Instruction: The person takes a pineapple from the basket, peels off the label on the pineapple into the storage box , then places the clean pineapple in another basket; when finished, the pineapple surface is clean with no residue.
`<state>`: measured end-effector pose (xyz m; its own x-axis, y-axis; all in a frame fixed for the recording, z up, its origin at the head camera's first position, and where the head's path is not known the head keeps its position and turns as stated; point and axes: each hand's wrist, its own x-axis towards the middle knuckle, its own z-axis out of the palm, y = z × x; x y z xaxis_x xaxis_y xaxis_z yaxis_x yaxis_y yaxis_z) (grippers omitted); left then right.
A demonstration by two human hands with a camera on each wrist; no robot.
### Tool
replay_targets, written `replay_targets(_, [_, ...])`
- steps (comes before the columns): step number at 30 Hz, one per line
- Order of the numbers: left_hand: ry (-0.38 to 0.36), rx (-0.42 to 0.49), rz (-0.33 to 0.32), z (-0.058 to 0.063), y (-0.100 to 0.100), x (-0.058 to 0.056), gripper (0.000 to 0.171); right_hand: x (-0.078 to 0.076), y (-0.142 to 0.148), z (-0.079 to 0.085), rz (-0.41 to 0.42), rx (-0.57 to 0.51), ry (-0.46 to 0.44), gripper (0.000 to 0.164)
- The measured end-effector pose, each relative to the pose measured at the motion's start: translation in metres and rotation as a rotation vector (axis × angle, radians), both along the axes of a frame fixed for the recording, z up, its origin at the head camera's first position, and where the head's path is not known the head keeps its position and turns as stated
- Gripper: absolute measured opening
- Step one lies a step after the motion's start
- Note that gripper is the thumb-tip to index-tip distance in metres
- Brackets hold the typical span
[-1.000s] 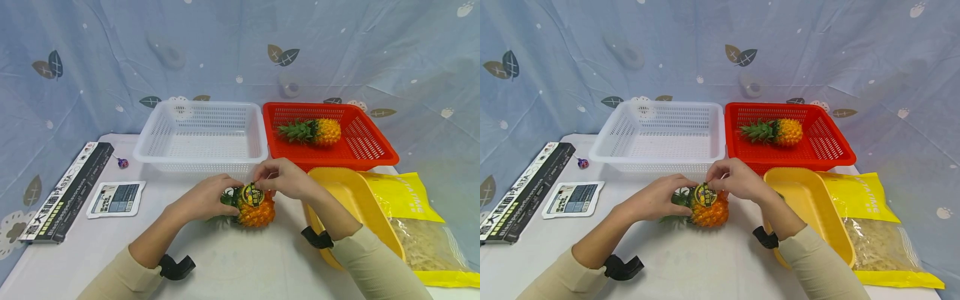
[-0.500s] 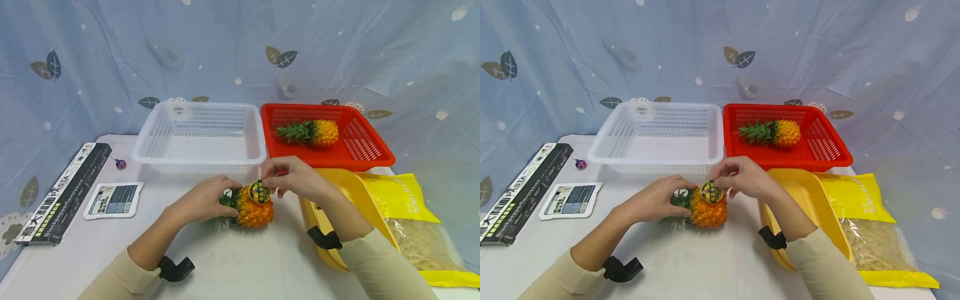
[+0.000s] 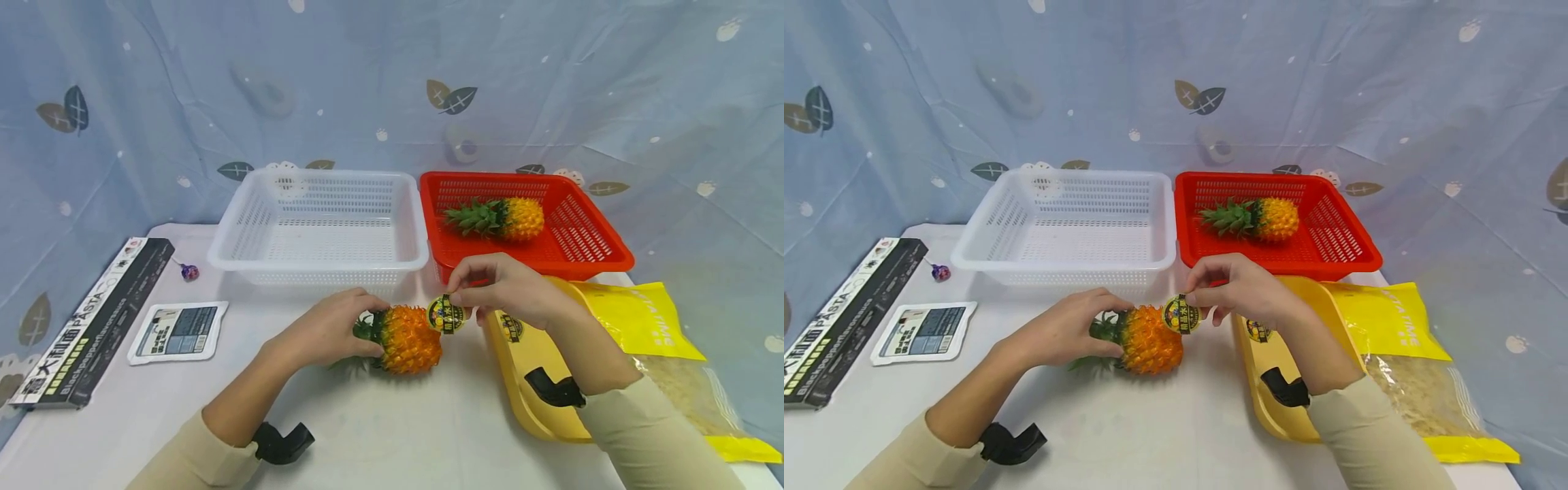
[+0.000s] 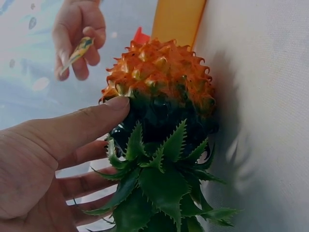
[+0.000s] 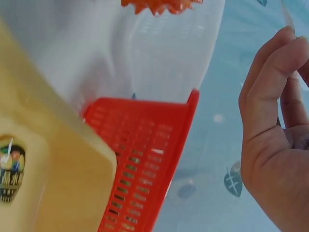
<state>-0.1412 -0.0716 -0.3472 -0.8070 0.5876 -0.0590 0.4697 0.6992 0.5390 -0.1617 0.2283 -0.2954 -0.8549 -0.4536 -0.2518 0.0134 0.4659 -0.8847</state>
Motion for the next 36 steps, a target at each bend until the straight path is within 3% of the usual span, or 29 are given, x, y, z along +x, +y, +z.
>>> replay_targets(12, [0.009, 0.007, -0.003, -0.001, -0.001, 0.0, 0.064, 0.007, 0.032, 0.01, -0.003, 0.04, 0.011, 0.019])
replay_targets(36, [-0.023, 0.024, -0.006, 0.002, -0.002, 0.0, 0.063, 0.006, 0.106, -0.009, -0.033, -0.002, -0.099, 0.01])
